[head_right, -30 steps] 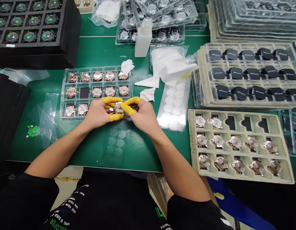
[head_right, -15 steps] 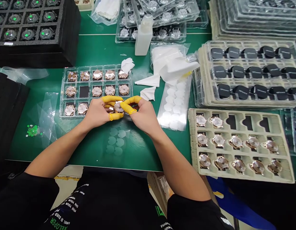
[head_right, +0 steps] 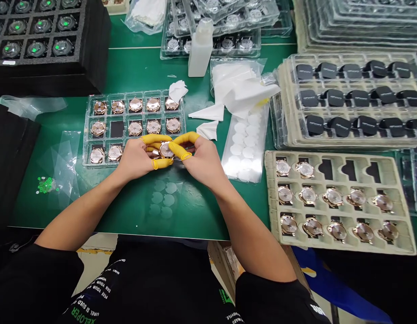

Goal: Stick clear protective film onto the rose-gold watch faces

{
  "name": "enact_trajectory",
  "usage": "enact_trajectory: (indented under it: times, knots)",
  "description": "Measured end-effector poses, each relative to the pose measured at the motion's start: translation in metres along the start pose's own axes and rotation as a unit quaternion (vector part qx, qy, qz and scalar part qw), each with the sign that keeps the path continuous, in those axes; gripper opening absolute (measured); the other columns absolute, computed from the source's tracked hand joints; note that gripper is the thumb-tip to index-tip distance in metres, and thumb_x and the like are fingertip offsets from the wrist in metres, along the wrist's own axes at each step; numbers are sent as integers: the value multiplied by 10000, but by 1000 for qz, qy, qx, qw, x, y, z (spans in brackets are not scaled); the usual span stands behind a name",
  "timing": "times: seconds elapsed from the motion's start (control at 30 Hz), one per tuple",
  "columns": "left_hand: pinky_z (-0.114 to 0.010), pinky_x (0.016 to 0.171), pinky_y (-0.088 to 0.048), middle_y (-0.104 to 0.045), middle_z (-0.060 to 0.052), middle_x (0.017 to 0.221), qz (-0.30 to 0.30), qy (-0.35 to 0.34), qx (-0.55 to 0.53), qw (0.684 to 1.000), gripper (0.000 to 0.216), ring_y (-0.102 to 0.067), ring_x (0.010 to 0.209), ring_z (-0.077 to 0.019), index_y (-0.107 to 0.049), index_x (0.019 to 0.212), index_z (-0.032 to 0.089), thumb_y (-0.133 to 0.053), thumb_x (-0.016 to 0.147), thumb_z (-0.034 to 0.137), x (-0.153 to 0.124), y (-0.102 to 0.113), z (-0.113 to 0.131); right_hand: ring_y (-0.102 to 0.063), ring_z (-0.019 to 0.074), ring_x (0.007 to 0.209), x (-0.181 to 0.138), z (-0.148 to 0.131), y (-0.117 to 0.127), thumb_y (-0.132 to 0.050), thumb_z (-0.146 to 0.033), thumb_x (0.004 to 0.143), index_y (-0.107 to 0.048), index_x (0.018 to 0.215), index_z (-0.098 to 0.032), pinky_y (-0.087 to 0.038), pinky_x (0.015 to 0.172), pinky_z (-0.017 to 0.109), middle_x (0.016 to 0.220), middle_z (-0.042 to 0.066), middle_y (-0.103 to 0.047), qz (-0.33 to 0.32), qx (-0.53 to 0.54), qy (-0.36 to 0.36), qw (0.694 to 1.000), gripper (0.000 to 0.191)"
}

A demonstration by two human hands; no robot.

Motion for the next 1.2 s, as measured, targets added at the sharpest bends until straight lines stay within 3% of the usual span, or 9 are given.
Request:
enact_trajectory:
  times: [0.13, 0.23, 0.3, 0.47, 0.7, 0.97, 1.2]
  knots:
    - [-340, 877, -663, -820, -50, 1002, 7, -5, 18, 1000, 570, -757, 846, -174, -784, 1202, 183, -888, 645, 247, 0, 1, 0, -655, 159, 837, 9, -5, 28, -847, -575, 787, -694, 1004, -258, -520, 631, 286, 983, 28, -670, 121, 32, 42, 991, 414]
    - [-351, 891, -662, -816, -43, 977, 14, 1, 23, 1000, 577, -753, 839, -174, -788, 1196, 192, -901, 635, 265, 0, 2, 1, -578, 128, 686, 12, -3, 40, -755, -685, 834, -648, 843, -241, -388, 493, 252, 841, 30, -601, 151, 50, 35, 987, 457]
    - [-347, 876, -660, -815, -45, 971, 20, 3, 18, 1000, 584, -752, 829, -173, -788, 1196, 193, -906, 629, 268, 0, 2, 0, -514, 106, 614, 12, -2, 36, -747, -705, 825, -616, 792, -237, -335, 456, 246, 800, 25, -580, 131, 63, 19, 989, 487]
    - [-318, 809, -656, -814, -56, 960, 27, 11, -4, 1000, 612, -760, 815, -178, -773, 1224, 183, -903, 632, 270, 0, 0, -2, -578, 92, 632, 4, -5, 10, -859, -589, 725, -666, 1072, -285, -404, 432, 227, 998, 10, -636, 47, 74, -22, 996, 500]
    - [-278, 721, -635, -806, -25, 863, 49, 0, -5, 999, 578, -748, 742, -163, -773, 1216, 187, -850, 644, 223, -3, 1, 0, -551, 94, 507, -3, 11, -20, -971, -442, 590, -736, 898, -192, -427, 391, 224, 691, -12, -654, -51, 109, -114, 986, 461]
    - [-287, 722, -627, -793, -20, 846, 57, -14, 18, 998, 575, -729, 730, -157, -771, 1225, 190, -874, 673, 313, -8, -2, 1, -519, 89, 465, -7, 11, -24, -902, -430, 620, -770, 698, -181, -443, 413, 245, 591, -20, -625, 35, 152, -81, 984, 293]
    - [-280, 743, -632, -802, -24, 897, 59, -13, 5, 998, 573, -733, 754, -154, -776, 1221, 201, -880, 666, 301, -5, -1, -1, -562, 101, 468, -4, 12, -23, -917, -601, 612, -689, 652, -187, -483, 421, 236, 571, -5, -607, 26, 171, -106, 979, 475]
Point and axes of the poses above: each hand's wrist, its own x-axis towards the middle knuckle, its own y-axis out of the back of the hand, z = x × y, the point moved 5 cm from there along x, towards the middle knuckle
